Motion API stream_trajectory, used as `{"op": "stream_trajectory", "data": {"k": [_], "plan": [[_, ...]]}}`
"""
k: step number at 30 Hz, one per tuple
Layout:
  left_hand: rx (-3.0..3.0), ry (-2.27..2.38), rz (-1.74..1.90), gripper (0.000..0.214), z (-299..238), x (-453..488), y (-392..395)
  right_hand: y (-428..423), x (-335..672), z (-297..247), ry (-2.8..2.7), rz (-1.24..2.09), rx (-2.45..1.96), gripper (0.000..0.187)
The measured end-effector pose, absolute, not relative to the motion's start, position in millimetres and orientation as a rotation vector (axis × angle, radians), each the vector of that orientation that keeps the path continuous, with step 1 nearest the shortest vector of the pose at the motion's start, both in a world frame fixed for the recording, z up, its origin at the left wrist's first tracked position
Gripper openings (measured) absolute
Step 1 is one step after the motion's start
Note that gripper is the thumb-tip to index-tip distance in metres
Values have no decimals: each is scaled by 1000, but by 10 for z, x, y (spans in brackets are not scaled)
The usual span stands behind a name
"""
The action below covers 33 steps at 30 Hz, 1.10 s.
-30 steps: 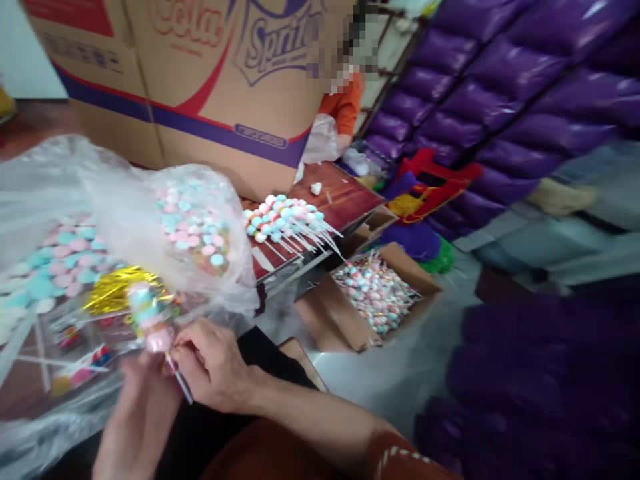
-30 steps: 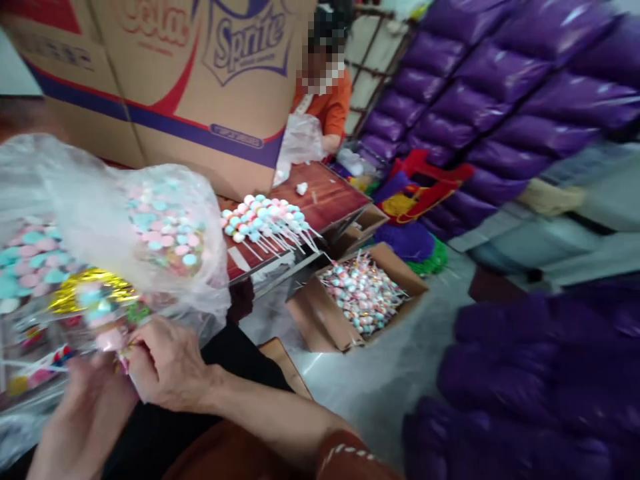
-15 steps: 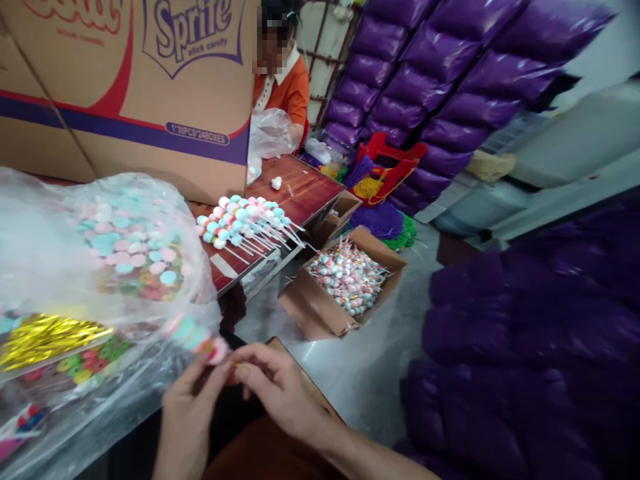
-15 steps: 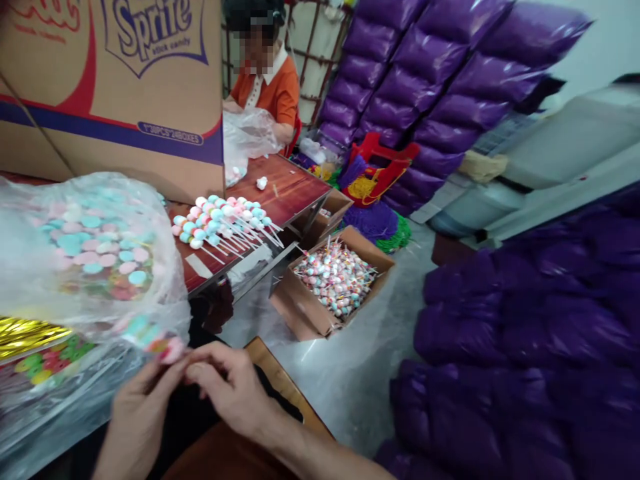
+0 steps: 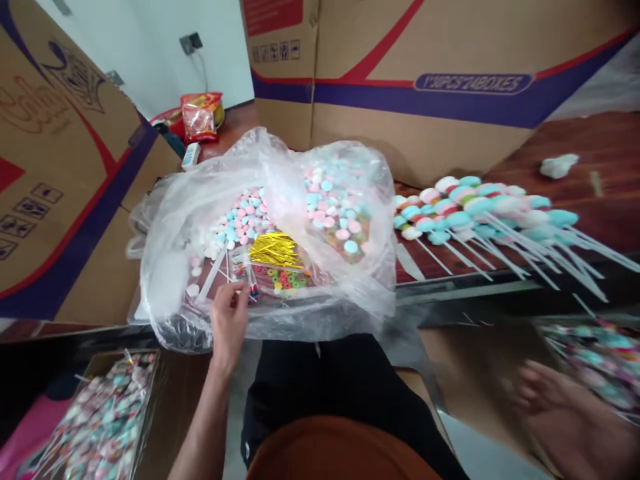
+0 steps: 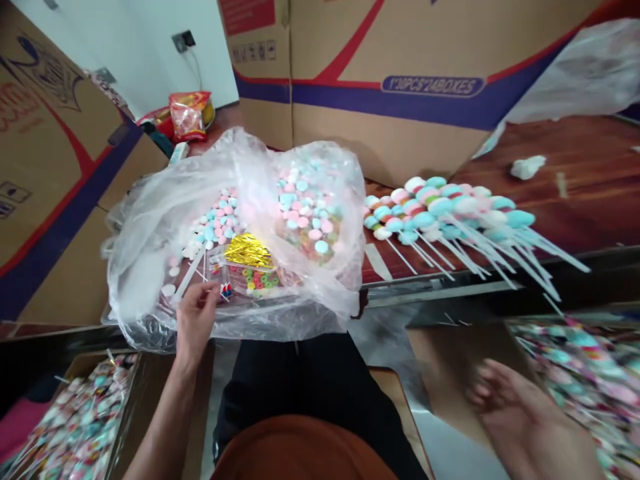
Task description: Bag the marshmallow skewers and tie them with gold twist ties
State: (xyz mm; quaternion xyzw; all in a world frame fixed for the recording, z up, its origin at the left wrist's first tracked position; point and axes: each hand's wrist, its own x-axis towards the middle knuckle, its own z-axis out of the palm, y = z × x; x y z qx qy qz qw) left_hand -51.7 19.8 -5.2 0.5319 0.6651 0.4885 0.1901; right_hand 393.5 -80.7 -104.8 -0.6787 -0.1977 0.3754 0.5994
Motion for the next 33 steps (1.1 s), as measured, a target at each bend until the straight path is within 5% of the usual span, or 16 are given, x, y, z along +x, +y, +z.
{"op": "stream_trajectory", "data": {"k": [3, 7, 10, 17, 23, 29, 33], "plan": [[1688, 2026, 1196, 17, -200, -871, 426, -640, 3212, -806, -362, 1217, -1535, 31], [1721, 2022, 1104, 17, -288, -1017, 622, -543, 2339, -500, -625, 1236, -1490, 37], [1674, 1988, 1130, 7, -303, -1096, 693, -570, 2033, -393, -892, 1295, -1463, 34], [1477, 2065, 1429, 24, -100, -882, 512, -512, 1642, -343, -1215, 1416, -1318, 25], [1265, 1763, 1592, 22, -1, -136, 14, -129, 1093, -189, -904, 1591, -1092, 32], [928, 1625, 1623, 32, -108, 216, -272, -13, 1033, -142, -729, 1492, -1045, 19], [434, 1257, 1379, 42, -115, 297, -369, -64, 1267, -103, -856, 1478, -1073, 19]]}}
